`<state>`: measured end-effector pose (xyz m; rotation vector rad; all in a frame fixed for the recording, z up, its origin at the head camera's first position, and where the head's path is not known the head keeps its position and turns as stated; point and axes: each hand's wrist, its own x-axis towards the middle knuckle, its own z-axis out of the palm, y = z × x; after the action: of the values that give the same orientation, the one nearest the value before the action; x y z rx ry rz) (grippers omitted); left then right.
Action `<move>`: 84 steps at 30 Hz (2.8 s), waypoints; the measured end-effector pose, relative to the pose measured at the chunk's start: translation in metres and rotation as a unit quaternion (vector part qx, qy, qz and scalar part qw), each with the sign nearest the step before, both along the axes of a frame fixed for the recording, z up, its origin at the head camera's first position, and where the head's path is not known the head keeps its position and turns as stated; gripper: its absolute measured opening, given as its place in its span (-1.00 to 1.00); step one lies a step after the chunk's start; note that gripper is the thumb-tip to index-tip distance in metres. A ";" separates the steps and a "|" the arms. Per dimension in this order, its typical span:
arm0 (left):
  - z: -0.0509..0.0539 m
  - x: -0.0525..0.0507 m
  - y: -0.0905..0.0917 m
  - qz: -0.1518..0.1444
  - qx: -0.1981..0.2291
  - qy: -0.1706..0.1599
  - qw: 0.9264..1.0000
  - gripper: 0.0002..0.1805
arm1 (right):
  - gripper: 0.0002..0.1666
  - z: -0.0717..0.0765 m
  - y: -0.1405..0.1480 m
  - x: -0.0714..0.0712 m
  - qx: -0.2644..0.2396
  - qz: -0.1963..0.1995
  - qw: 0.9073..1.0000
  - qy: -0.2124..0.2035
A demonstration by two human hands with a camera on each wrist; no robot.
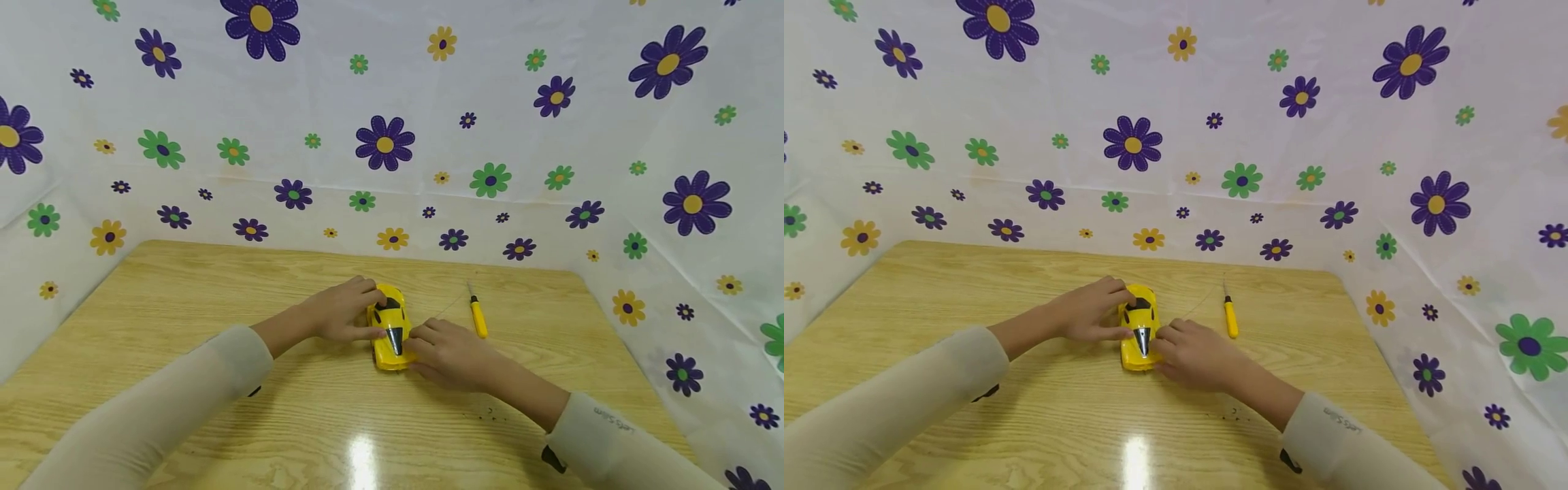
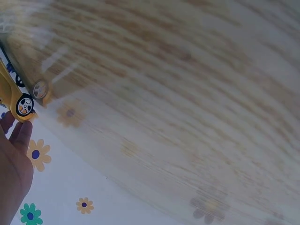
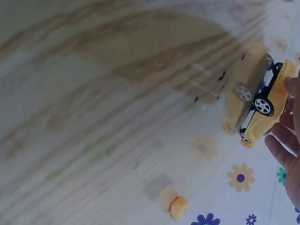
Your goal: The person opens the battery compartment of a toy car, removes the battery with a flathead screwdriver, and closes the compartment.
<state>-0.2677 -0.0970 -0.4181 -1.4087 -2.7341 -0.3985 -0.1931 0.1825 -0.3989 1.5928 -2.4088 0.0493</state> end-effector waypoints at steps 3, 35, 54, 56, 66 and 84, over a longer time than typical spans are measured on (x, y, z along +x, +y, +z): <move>0.000 0.000 0.001 0.002 -0.003 0.001 1.000 -0.32 | -0.60 -0.004 -0.002 0.001 0.000 0.002 1.000 0.017; -0.002 0.011 -0.002 0.012 -0.002 0.065 0.998 -0.52 | -0.64 -0.004 0.012 -0.010 0.000 0.011 1.000 -0.016; -0.004 0.017 -0.009 -0.032 -0.009 0.099 0.995 -0.75 | -0.65 -0.001 0.015 -0.017 0.003 -0.015 0.999 -0.035; -0.004 0.017 -0.009 -0.036 -0.013 0.097 0.995 -0.77 | -0.68 0.000 0.016 -0.017 0.008 -0.020 0.999 -0.043; -0.002 0.027 -0.006 -0.051 -0.010 0.102 0.993 -0.88 | -0.66 0.001 0.023 -0.023 0.013 -0.055 0.995 -0.082; 0.004 0.044 0.002 -0.036 0.000 0.102 0.994 -0.77 | -0.61 0.002 0.032 -0.031 0.014 -0.091 0.992 -0.089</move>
<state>-0.2236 -0.0945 -0.4143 -1.4625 -2.5288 -0.2411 -0.2237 0.2141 -0.3966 1.4268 -2.6936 0.1298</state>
